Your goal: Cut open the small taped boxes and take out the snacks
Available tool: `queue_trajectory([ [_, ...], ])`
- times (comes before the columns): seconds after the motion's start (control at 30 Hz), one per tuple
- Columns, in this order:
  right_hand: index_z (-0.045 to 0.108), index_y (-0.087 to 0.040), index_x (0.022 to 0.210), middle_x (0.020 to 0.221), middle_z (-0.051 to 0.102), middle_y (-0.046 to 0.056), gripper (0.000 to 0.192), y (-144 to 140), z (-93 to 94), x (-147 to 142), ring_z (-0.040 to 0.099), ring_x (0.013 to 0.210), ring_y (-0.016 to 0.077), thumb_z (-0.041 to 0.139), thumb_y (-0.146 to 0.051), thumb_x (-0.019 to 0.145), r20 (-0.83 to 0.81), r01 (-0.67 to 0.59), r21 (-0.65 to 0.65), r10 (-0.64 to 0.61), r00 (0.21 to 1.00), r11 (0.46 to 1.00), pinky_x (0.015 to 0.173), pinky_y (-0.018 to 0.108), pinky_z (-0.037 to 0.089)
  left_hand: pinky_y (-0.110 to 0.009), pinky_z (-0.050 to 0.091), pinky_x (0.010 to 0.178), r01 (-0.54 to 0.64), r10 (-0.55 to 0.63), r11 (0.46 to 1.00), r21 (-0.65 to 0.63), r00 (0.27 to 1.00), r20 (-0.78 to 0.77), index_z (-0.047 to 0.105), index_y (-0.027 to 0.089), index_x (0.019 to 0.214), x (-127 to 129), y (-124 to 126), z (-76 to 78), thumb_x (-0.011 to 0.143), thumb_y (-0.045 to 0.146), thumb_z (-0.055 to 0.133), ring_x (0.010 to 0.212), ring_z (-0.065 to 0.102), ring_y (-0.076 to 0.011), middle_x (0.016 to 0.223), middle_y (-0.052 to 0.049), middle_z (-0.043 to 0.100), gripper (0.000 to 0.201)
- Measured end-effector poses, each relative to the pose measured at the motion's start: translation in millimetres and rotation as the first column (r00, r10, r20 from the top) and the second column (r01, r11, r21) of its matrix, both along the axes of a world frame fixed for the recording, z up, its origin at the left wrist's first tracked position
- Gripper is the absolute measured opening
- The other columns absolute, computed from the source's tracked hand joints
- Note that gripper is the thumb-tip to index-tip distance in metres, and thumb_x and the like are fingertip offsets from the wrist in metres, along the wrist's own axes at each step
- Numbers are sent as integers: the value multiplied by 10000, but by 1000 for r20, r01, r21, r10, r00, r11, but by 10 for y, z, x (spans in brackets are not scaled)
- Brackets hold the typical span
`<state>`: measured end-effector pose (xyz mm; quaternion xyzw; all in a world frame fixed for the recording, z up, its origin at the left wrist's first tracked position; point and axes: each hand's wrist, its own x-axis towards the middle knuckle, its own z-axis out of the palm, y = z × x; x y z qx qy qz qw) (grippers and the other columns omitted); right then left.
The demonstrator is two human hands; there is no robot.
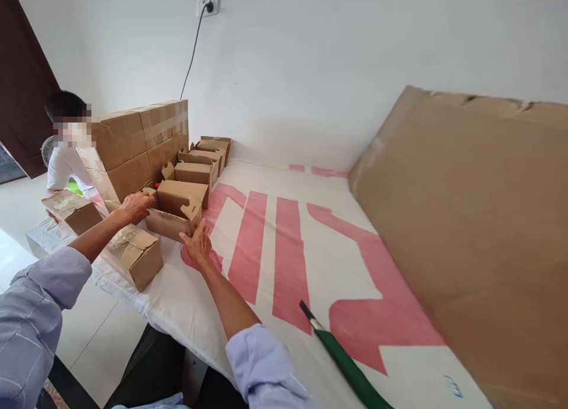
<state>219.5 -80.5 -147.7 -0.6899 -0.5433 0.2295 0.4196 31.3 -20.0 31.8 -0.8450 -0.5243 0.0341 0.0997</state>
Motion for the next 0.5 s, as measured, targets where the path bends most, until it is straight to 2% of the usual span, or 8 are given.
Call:
queue_trajectory([
  [0.07,263,-92,1607,1574,451,289,832,153,-33,-71,512,1415,421,618,-404,922,-11,46,-40,-47,999,998,1103,536,441,-442,534,1038,22,-24,999,24,998,66,699,247,1321,-1,-109,66,837,130,690,1287,619,-330,1345,-121,676,497],
  [0.13,319,-86,1568,1560,460,290,734,280,-57,-104,505,1422,418,580,-381,948,-26,68,-64,-70,997,996,1115,531,429,-461,521,1089,94,-115,991,100,965,236,654,252,1387,-74,-300,159,867,168,683,1317,599,-312,1401,-109,653,528],
  [0.23,445,-102,1462,1491,523,280,585,448,-60,-98,522,1399,410,563,-388,967,-62,86,-97,-92,994,992,1108,524,431,-468,543,1075,152,-272,954,258,803,530,703,226,1300,-295,-707,291,902,195,641,1183,670,-274,1274,-93,716,404],
  [0.3,524,-124,1369,1438,568,268,501,532,-41,-75,528,1384,406,586,-402,956,-96,89,-118,-100,990,989,1104,523,433,-452,583,1011,124,-264,958,259,736,624,740,220,1211,-469,-1012,307,917,213,613,1078,707,-254,1182,-78,752,321],
  [0.4,612,-161,1210,1325,647,238,416,526,-14,-19,568,1328,397,653,-444,908,-165,70,-129,-91,982,989,1066,507,465,-461,580,1046,89,-191,979,186,732,654,757,215,1164,-693,-1438,122,927,223,585,1139,714,-268,1229,-90,759,293],
  [0.5,658,-185,1053,1137,726,179,408,260,-37,96,648,1191,372,684,-544,861,-255,20,-112,-48,966,993,967,472,528,-513,529,1138,94,-126,992,84,799,589,718,201,1287,-840,-1744,-270,935,241,578,1296,660,-317,1412,-135,685,381],
])
